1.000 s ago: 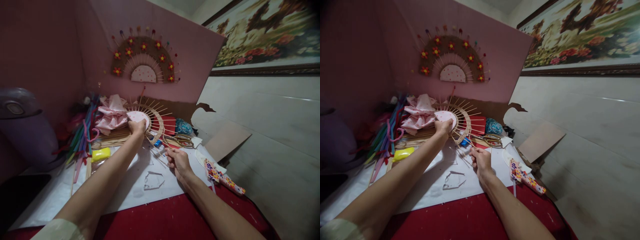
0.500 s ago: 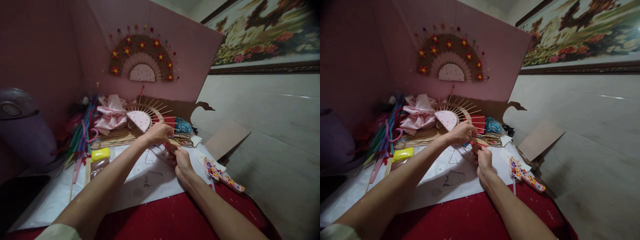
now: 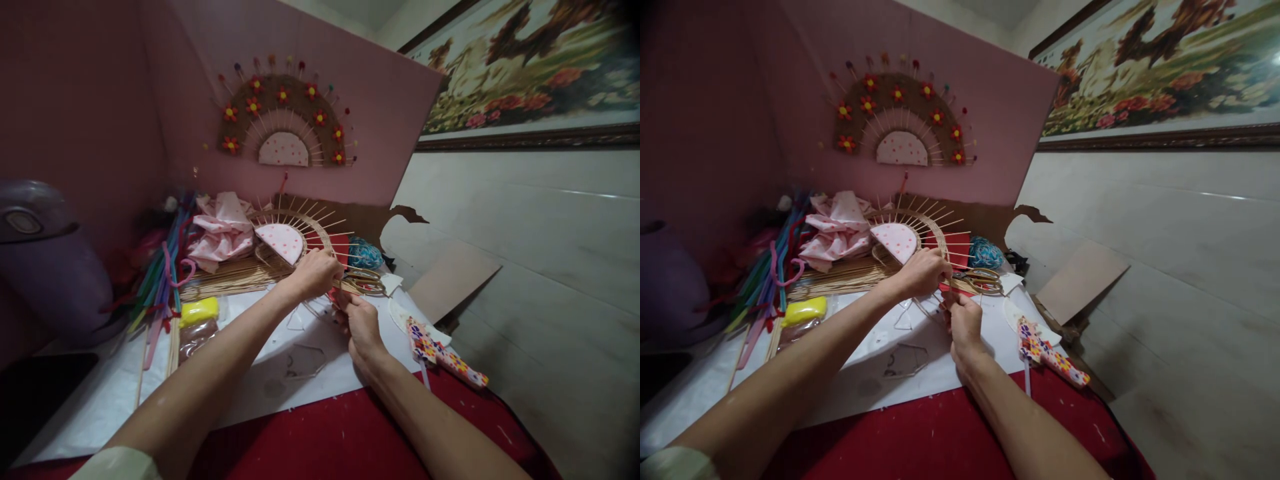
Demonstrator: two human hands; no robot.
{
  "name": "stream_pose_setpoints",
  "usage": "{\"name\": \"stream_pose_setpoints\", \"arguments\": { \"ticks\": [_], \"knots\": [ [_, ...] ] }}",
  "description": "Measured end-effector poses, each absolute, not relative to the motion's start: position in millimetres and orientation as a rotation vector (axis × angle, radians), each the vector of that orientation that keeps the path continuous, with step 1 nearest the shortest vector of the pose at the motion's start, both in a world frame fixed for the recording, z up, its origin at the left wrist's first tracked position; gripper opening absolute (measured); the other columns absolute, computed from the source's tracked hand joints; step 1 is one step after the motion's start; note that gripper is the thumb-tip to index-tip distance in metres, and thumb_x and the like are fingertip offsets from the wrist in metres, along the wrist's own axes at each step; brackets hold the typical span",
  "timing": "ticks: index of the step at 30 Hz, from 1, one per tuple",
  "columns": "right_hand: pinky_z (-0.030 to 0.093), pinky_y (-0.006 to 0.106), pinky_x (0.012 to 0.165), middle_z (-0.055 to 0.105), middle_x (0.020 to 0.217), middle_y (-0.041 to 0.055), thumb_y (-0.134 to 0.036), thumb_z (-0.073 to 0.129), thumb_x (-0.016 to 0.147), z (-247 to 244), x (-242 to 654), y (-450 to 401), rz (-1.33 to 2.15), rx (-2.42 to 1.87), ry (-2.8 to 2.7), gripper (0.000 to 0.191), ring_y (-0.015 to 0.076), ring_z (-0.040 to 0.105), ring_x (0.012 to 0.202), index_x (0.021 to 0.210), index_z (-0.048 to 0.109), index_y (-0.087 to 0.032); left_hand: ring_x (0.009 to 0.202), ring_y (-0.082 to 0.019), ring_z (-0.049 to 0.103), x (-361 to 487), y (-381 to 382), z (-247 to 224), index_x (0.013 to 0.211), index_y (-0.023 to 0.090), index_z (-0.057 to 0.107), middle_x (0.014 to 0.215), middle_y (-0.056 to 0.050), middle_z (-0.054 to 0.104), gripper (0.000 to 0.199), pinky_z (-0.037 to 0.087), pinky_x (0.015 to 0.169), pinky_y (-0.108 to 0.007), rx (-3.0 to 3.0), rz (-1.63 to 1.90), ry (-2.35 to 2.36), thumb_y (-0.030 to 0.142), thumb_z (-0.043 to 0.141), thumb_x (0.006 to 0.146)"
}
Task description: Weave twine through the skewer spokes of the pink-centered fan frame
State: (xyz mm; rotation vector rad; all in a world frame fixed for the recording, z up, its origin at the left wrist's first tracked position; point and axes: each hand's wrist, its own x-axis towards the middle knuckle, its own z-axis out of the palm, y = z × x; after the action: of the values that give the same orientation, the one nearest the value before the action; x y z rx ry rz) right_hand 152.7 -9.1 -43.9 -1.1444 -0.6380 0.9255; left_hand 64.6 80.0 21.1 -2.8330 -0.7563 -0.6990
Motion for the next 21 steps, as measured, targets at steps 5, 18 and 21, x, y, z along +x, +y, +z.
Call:
{"name": "stream_pose_setpoints", "arguments": {
  "ticks": [5,18,21],
  "knots": [
    [0.021,0.019,0.038,0.05,0.051,-0.0045,-0.034,0.073,0.056,-44.9,156.6,-6.2,0.897,-1.104,-0.637,0.026,0.0048,0.034,0.04,0.07,0.063,-0.014,0.078,-0.02,0.053,64.7,78.2,22.8,0.074,0.019,0.07,0.078,-0.009,0.06,0.022,0.036,0.071,-0.033,-2.83,-0.685,-0.783,0.013,0.049,0.071],
    [0.023,0.019,0.038,0.051,0.052,-0.0034,-0.026,0.068,0.056,-47.7,158.8,-3.2,0.916,-1.069,-0.586,0.016,0.0051,0.035,0.041,0.063,0.06,-0.015,0.076,-0.022,0.056,64.5,77.1,21.8,0.075,0.018,0.07,0.076,-0.011,0.059,0.023,0.038,0.065,-0.032,-2.781,-0.638,-0.784,0.012,0.048,0.071],
    [0.024,0.019,0.037,0.052,0.051,-0.0036,-0.025,0.067,0.057,-51.2,160.0,-1.7,0.897,-1.094,-0.577,0.013,0.0058,0.036,0.04,0.061,0.059,-0.015,0.075,-0.022,0.056,65.0,78.0,19.6,0.076,0.018,0.07,0.077,-0.011,0.06,0.025,0.038,0.065,-0.032,-2.775,-0.614,-0.77,0.01,0.047,0.07]
  ]
}}
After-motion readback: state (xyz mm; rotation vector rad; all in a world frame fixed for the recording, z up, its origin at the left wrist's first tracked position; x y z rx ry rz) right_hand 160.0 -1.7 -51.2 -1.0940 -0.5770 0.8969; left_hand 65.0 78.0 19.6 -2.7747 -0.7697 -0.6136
